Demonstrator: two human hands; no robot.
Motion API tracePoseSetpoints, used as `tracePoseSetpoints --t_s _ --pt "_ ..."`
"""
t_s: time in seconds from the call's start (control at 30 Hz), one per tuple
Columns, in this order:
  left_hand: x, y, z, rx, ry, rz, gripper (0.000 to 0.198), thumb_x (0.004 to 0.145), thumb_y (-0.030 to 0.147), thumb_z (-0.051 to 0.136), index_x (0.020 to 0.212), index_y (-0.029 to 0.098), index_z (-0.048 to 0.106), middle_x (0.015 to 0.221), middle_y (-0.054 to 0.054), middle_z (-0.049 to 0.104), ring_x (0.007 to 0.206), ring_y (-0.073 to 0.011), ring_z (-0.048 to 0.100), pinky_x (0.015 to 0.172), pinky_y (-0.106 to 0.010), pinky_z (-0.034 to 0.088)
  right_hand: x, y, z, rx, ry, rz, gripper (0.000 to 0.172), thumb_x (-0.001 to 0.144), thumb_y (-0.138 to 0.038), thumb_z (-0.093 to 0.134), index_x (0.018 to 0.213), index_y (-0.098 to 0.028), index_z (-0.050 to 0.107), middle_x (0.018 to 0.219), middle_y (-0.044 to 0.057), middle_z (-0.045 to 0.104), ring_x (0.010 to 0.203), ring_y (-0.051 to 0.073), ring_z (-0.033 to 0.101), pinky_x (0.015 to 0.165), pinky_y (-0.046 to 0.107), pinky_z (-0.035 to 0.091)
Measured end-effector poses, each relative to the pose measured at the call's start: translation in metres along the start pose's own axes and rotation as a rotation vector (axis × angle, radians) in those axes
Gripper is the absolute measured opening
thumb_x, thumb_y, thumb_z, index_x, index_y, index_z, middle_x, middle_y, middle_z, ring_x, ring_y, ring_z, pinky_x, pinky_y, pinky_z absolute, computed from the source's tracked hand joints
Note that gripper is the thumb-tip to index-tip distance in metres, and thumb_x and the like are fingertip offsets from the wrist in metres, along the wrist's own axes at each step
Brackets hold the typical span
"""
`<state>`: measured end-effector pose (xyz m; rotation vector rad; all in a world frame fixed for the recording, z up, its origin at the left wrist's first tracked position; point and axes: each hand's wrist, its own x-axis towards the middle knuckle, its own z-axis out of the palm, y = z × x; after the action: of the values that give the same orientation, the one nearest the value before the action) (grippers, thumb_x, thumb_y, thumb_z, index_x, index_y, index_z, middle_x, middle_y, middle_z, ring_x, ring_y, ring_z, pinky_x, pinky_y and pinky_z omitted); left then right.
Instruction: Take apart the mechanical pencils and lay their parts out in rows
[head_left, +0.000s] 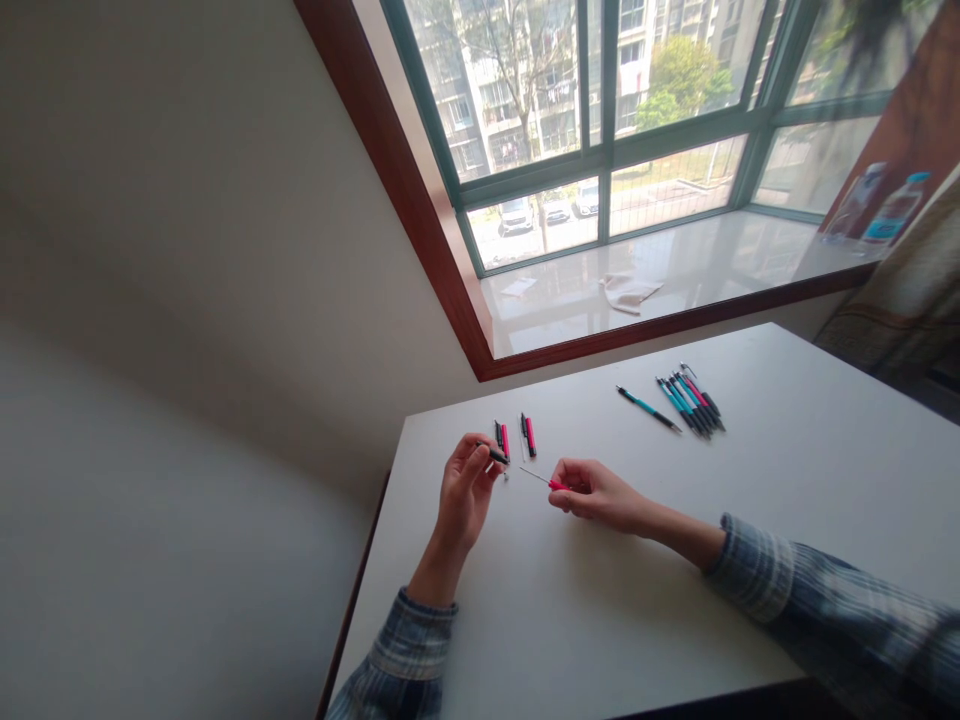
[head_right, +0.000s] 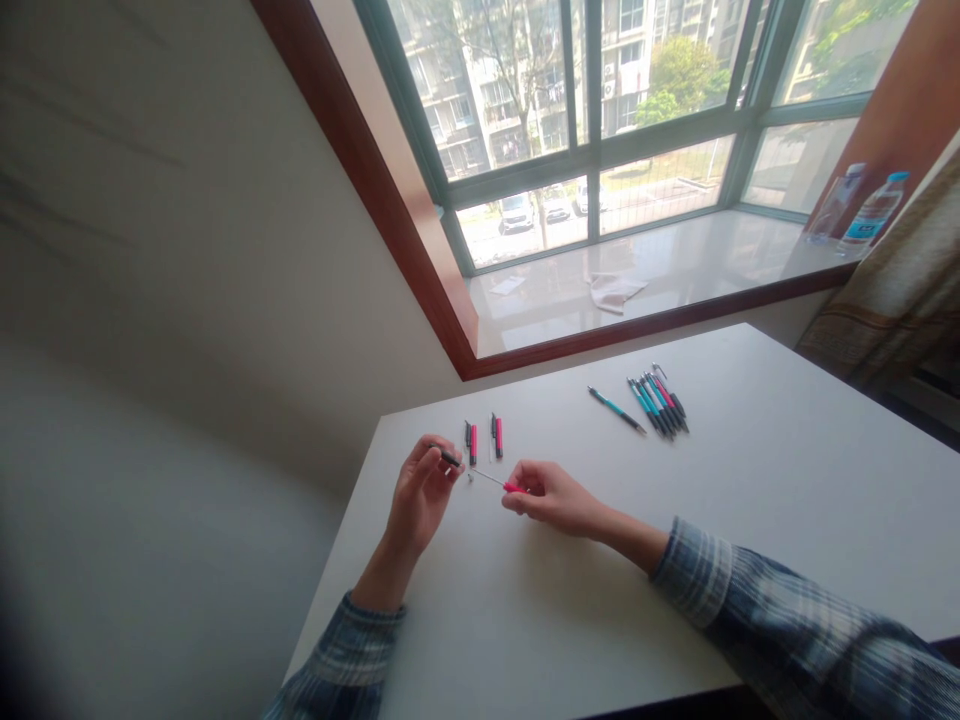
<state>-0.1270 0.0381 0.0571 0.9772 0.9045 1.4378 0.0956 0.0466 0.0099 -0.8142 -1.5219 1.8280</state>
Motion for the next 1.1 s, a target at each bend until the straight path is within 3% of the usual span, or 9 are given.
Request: tracePoseSetpoints --t_s 0.17,0.3,0.57,0.7,0.83,0.9,0.97,1.03,1.1 --pt "0.007 0.011 -0.014 -0.020 0.065 0.039 0.023 0.084 0.035 0.078 0.097 0.020 0.068 0.089 0.000 0.063 0.078 -0.0114 0.059 0.074 -0.024 0.050 -0.001 -0.002 -0.001 -0.012 -0.016 -0.016 0.040 0.083 -0.054 0.078 0.085 -0.018 0.059 0.066 -0.005 0.050 0.057 0.009 0.039 0.053 0.023 0.027" --pt "0.003 0.007 -0.015 0.261 0.147 0.089 0.029 0.084 0.035 0.080 0.104 0.021 0.064 0.082 0.000 0.068 0.073 -0.0119 0.061 0.075 -0.025 0.050 0.000 -0.003 -0.001 -0.015 0.036 -0.055 0.041 0.081 -0.052 0.080 0.080 -0.019 0.055 0.067 -0.006 0.048 0.059 0.009 0.039 0.055 0.024 0.030" --pt "-0.021 -0.020 0.010 0.538 -0.138 -0.056 0.028 0.081 0.035 0.081 0.092 0.020 0.061 0.076 -0.001 0.071 0.074 -0.0182 0.070 0.072 -0.029 0.053 -0.006 -0.003 -0.001 -0.158 0.112 -0.154 0.039 0.077 -0.050 0.084 0.087 -0.018 0.065 0.084 0.001 0.068 0.067 0.013 0.055 0.062 0.026 0.042" --pt "-0.021 -0.029 0.013 0.501 -0.145 -0.120 0.029 0.081 0.035 0.081 0.093 0.020 0.059 0.079 -0.001 0.073 0.075 -0.0188 0.072 0.069 -0.027 0.054 -0.002 0.001 0.001 -0.277 0.108 -0.150 0.035 0.080 -0.049 0.081 0.090 -0.018 0.069 0.084 0.001 0.072 0.064 0.012 0.057 0.061 0.025 0.044" --pt "-0.020 -0.033 0.008 0.534 -0.108 -0.103 0.028 0.082 0.035 0.079 0.094 0.020 0.058 0.081 -0.002 0.073 0.076 -0.0181 0.073 0.072 -0.027 0.055 -0.005 -0.011 0.006 -0.406 0.185 -0.227 0.029 0.086 -0.046 0.075 0.085 -0.018 0.068 0.077 0.000 0.069 0.060 0.011 0.052 0.059 0.024 0.042" --pt "-0.020 -0.032 0.003 0.600 -0.046 -0.059 0.028 0.083 0.036 0.078 0.095 0.020 0.059 0.081 -0.001 0.071 0.076 -0.0176 0.072 0.074 -0.028 0.056 -0.028 -0.018 0.000 -0.504 0.244 -0.321 0.026 0.089 -0.044 0.072 0.083 -0.019 0.068 0.075 0.000 0.066 0.059 0.011 0.049 0.058 0.024 0.041" --pt "-0.020 -0.029 -0.004 0.654 0.025 -0.018 0.027 0.083 0.037 0.077 0.096 0.020 0.060 0.082 -0.001 0.070 0.076 -0.0171 0.071 0.076 -0.029 0.057 -0.073 -0.015 -0.014 -0.621 0.316 -0.397 0.023 0.090 -0.041 0.072 0.080 -0.021 0.068 0.074 0.002 0.064 0.059 0.012 0.050 0.057 0.026 0.042" --pt "-0.018 -0.028 -0.010 0.669 0.059 0.013 0.028 0.083 0.038 0.077 0.097 0.020 0.061 0.084 -0.001 0.069 0.078 -0.0166 0.071 0.078 -0.029 0.058 -0.135 0.003 -0.028 -0.656 0.596 -0.359 0.028 0.089 -0.044 0.072 0.071 -0.023 0.066 0.064 0.002 0.059 0.054 0.014 0.049 0.055 0.030 0.042" --pt "-0.014 -0.029 -0.014 0.676 0.063 0.035 0.029 0.082 0.037 0.078 0.097 0.020 0.061 0.084 -0.001 0.069 0.079 -0.0162 0.070 0.080 -0.030 0.058 -0.200 0.035 -0.030 -0.567 0.993 -0.168 0.036 0.089 -0.056 0.067 0.070 -0.026 0.066 0.058 0.003 0.055 0.048 0.017 0.049 0.049 0.033 0.042"
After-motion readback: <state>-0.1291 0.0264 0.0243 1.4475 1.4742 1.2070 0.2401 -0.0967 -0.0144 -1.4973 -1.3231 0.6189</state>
